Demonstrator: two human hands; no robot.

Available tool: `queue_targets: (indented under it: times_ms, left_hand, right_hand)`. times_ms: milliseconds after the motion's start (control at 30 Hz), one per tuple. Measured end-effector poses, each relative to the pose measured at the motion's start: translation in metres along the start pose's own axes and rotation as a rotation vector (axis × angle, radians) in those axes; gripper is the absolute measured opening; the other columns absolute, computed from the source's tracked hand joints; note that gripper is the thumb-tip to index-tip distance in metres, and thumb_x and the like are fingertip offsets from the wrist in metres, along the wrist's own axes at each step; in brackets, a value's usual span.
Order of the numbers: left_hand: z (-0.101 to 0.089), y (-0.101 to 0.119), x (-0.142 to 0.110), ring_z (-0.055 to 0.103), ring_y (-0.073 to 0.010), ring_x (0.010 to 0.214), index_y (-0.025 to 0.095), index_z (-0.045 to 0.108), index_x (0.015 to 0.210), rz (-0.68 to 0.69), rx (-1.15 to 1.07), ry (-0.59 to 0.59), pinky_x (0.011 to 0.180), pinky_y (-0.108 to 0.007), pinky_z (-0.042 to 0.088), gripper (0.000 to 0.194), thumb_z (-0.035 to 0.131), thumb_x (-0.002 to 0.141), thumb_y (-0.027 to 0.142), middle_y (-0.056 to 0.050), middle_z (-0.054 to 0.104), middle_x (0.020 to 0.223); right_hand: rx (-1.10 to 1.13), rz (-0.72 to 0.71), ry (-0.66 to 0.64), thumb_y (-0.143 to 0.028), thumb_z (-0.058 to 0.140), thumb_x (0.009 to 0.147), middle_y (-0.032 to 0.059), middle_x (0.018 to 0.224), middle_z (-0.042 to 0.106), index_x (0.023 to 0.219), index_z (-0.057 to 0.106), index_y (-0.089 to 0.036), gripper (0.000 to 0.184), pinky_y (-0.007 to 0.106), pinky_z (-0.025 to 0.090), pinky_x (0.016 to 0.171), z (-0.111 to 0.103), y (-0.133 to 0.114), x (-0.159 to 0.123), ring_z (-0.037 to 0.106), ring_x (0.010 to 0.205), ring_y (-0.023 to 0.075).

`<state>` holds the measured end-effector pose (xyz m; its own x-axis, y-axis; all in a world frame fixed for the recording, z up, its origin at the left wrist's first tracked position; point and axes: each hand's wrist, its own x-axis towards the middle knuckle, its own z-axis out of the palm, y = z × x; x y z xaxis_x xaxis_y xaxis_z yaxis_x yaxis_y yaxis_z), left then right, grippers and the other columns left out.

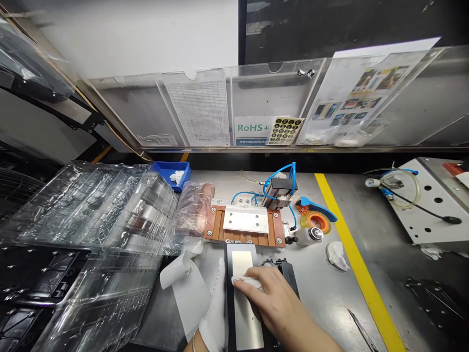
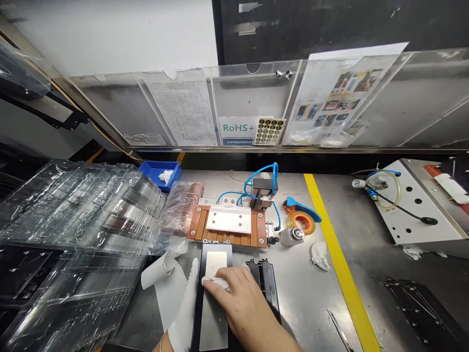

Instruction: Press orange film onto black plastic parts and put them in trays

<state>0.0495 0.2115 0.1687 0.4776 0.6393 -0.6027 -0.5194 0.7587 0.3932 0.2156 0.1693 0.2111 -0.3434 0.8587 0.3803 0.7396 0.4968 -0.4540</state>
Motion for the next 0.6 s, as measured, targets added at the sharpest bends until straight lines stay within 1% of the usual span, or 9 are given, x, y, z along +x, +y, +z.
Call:
queue_targets:
  times_ms: [33, 100, 200, 267, 367, 433, 533, 600]
  left_hand:
    - [-0.002, 0.0, -0.001, 0.06, -0.0221, 0.094, 0.021, 0.072, 0.106, 0.022, 0.008, 0.0, 0.083, -0.032, 0.051, 0.044, 0.036, 0.098, 0.047, -0.008, 0.068, 0.081]
    - [-0.007, -0.002, -0.006, 0.058, -0.0212, 0.091, 0.022, 0.074, 0.101, 0.032, 0.019, -0.007, 0.078, -0.029, 0.051, 0.045, 0.035, 0.098, 0.044, -0.008, 0.068, 0.079]
    - [-0.013, -0.007, -0.013, 0.056, -0.0207, 0.087, 0.021, 0.074, 0.096, -0.042, -0.003, -0.049, 0.072, -0.027, 0.051, 0.045, 0.037, 0.096, 0.047, -0.009, 0.068, 0.08]
    - [-0.011, -0.008, -0.014, 0.055, -0.0204, 0.086, 0.021, 0.074, 0.095, -0.053, -0.039, -0.067, 0.07, -0.025, 0.05, 0.048, 0.035, 0.097, 0.048, -0.009, 0.067, 0.08]
    - [-0.003, -0.004, -0.01, 0.055, -0.0196, 0.088, 0.02, 0.073, 0.1, 0.031, -0.055, -0.051, 0.072, -0.023, 0.049, 0.053, 0.028, 0.099, 0.049, -0.01, 0.067, 0.08]
    - [0.002, -0.003, -0.008, 0.054, -0.0209, 0.092, 0.019, 0.072, 0.104, 0.07, -0.019, -0.035, 0.075, -0.024, 0.048, 0.056, 0.026, 0.098, 0.052, -0.01, 0.067, 0.081]
    - [-0.001, -0.009, -0.014, 0.053, -0.023, 0.096, 0.019, 0.072, 0.105, 0.042, 0.024, -0.048, 0.079, -0.025, 0.049, 0.056, 0.03, 0.097, 0.054, -0.012, 0.068, 0.083]
    - [-0.006, -0.017, -0.02, 0.054, -0.0225, 0.096, 0.02, 0.072, 0.102, 0.012, 0.011, -0.066, 0.08, -0.026, 0.049, 0.048, 0.033, 0.098, 0.048, -0.01, 0.068, 0.086]
  right_hand:
    - [-0.02, -0.006, -0.003, 0.005, 0.039, 0.087, 0.0114, 0.101, 0.067, 0.122, 0.06, -0.019, 0.048, 0.038, 0.055, 0.069, 0.001, -0.001, 0.002, 0.062, 0.083, 0.0222]
    - [-0.028, -0.031, -0.026, 0.004, 0.041, 0.087, 0.0104, 0.099, 0.068, 0.123, 0.06, -0.02, 0.047, 0.036, 0.053, 0.068, 0.001, -0.004, 0.001, 0.062, 0.081, 0.0218]
    - [0.004, -0.078, -0.09, -0.003, 0.044, 0.088, 0.0086, 0.098, 0.07, 0.121, 0.061, -0.021, 0.042, 0.035, 0.052, 0.072, -0.001, -0.007, -0.004, 0.062, 0.08, 0.0209]
    - [0.0, -0.077, -0.094, -0.003, 0.044, 0.088, 0.0079, 0.098, 0.07, 0.12, 0.061, -0.022, 0.041, 0.034, 0.051, 0.073, -0.001, -0.006, -0.005, 0.062, 0.08, 0.0202]
    - [-0.04, -0.041, -0.048, 0.002, 0.044, 0.087, 0.0081, 0.098, 0.07, 0.121, 0.061, -0.022, 0.045, 0.034, 0.049, 0.07, 0.002, -0.002, -0.002, 0.06, 0.079, 0.0204]
    - [-0.054, -0.035, -0.027, 0.004, 0.043, 0.086, 0.0084, 0.097, 0.069, 0.121, 0.061, -0.021, 0.047, 0.034, 0.049, 0.07, 0.003, -0.001, 0.0, 0.059, 0.079, 0.0206]
    - [-0.032, -0.057, -0.068, 0.001, 0.044, 0.087, 0.0084, 0.099, 0.069, 0.123, 0.06, -0.021, 0.045, 0.034, 0.048, 0.071, 0.002, -0.003, -0.004, 0.06, 0.08, 0.0203]
    - [-0.011, -0.068, -0.1, -0.005, 0.046, 0.091, 0.0083, 0.1, 0.069, 0.123, 0.06, -0.022, 0.039, 0.035, 0.049, 0.072, 0.0, -0.007, -0.009, 0.061, 0.081, 0.0205]
